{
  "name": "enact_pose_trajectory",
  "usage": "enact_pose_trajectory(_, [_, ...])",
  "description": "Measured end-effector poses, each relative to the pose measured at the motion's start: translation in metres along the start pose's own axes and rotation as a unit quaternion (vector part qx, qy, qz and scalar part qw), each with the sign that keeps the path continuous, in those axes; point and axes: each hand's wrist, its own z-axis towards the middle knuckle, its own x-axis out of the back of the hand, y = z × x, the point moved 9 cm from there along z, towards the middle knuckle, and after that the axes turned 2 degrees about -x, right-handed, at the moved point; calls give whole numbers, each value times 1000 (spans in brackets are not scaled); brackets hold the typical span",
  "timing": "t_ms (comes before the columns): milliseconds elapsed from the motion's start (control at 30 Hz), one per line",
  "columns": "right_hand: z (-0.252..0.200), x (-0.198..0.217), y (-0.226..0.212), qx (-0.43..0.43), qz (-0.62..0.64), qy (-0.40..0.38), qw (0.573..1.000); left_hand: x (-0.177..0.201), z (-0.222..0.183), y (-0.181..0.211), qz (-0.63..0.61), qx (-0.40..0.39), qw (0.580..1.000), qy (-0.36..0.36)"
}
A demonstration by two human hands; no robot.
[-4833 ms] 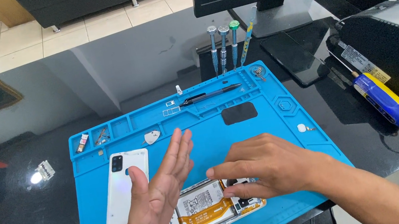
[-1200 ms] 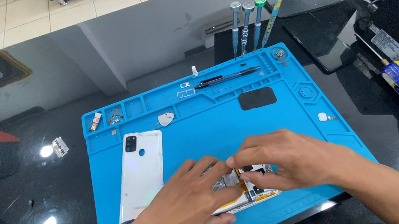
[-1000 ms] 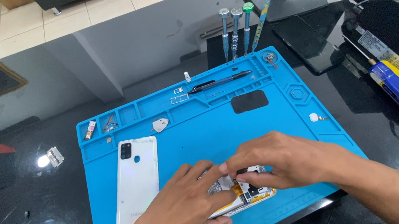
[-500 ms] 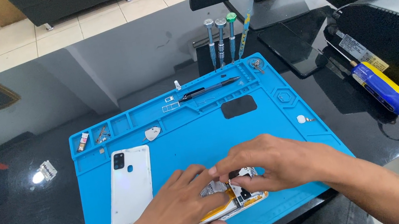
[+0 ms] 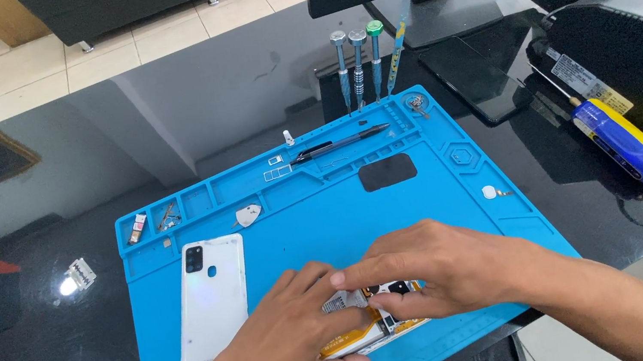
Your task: The person works on a disassembled white smartphone placed on a blue anti-static mat. They use a yellow and blue soldering iron to heat a component near the top of the phone's internal frame. The person then uses a pink plastic spudger and tweezers to carefully pry and lift a small black part from the device's interior.
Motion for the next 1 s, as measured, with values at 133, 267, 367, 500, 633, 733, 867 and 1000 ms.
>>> enact_pose_trajectory(133, [-1,-4,6,-3,-74,-2,997,4,-1,-2,3,1,1000,16])
enact_pose_trajectory(267, [7,1,-11,16,15,0,1000,9,-1,0,-30,2,999,33])
enact_pose_trajectory(367, [4,-4,-8,31,-78,8,996,12,-3,3,-19,-9,999,42])
enact_pose_trajectory(500, [-5,-11,11,-13,-122,-11,992,8,-5,0,-9,0,999,37])
enact_pose_trajectory(633, [3,-8,-2,5,-41,-14,999,10,-4,2,-19,1,999,35])
enact_pose_trajectory(733, [0,-11,3,9,-78,-7,997,9,-4,2,-18,1,999,37])
enact_pose_trajectory(867, [-1,-12,12,-16,-83,-19,996,7,-6,1,10,-1,999,42])
enact_pose_trajectory(1000, [2,-6,6,-12,-19,-8,1000,10,-5,4,-7,-2,999,49])
